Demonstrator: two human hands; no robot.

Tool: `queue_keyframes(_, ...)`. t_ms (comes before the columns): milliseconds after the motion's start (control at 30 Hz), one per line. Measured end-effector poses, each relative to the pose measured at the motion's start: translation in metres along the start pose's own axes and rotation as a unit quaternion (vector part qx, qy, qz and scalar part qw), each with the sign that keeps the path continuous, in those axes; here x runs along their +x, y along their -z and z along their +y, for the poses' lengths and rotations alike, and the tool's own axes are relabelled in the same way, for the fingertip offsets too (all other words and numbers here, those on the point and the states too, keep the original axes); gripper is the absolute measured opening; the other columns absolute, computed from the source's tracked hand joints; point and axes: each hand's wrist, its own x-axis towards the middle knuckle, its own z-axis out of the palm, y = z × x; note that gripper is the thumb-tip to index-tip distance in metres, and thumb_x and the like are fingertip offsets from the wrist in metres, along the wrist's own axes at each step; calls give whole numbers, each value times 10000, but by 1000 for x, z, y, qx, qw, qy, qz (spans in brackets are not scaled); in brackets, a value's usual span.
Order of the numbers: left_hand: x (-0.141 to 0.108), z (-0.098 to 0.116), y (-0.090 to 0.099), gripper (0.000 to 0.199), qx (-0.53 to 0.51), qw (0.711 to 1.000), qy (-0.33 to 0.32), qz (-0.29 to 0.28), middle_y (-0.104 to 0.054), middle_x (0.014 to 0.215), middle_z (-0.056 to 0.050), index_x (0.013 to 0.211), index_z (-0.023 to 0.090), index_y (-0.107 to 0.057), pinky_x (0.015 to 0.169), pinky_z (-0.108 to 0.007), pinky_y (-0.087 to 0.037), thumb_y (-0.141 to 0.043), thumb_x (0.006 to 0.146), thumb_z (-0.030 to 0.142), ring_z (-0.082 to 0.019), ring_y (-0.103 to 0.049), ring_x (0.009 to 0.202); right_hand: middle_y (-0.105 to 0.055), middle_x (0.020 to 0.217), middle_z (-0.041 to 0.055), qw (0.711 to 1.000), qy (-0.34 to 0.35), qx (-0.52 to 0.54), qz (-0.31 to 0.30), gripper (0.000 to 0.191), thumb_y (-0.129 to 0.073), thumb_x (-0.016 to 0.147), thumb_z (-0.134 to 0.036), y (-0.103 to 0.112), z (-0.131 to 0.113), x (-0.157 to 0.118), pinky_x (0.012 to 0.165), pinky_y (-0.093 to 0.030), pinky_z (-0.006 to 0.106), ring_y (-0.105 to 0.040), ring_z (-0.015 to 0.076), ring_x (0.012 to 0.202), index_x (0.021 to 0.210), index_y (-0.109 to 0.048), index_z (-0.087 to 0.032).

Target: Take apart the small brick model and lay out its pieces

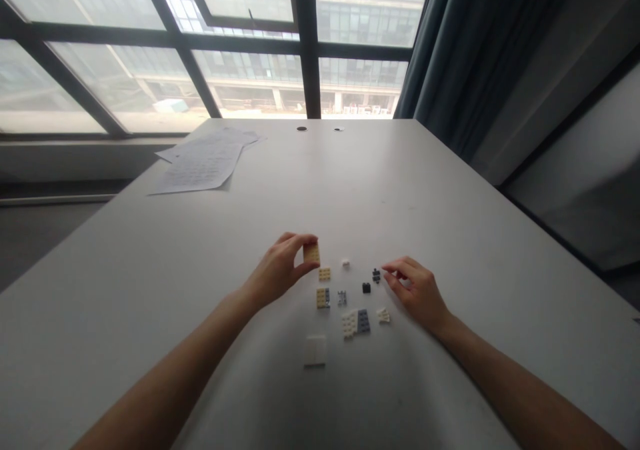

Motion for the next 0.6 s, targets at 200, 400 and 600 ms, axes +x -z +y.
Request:
queue_keyframes(200,82,46,-46,381,-1,997,-71,-36,-651,1090,-68,1178,177,-541,948,-377,-451,-633,825,287,-223,-546,1076,-654,782,32,996,-69,28,43,125,-575,856,-263,1,7,3,619,-482,295,-564,160,641,868,-682,-200)
queue_keyframes(400,115,66,-104,368,12,993,-87,-83,-690,998,-96,1114,140,-603,891,-369,-461,-659,758,210,-263,-578,1012,-683,757,44,980,-158,81,90,160,-575,835,-285,1,10,4,623,-491,303,-596,177,650,846,-693,-178)
queue_keyframes(600,111,61,-110,425,8,995,-68,-76,-667,1081,-92,1168,147,-564,915,-361,-445,-658,764,242,-262,-565,1055,-684,748,47,975,-176,98,99,171,-577,828,-303,0,8,6,642,-487,310,-602,188,673,830,-693,-178)
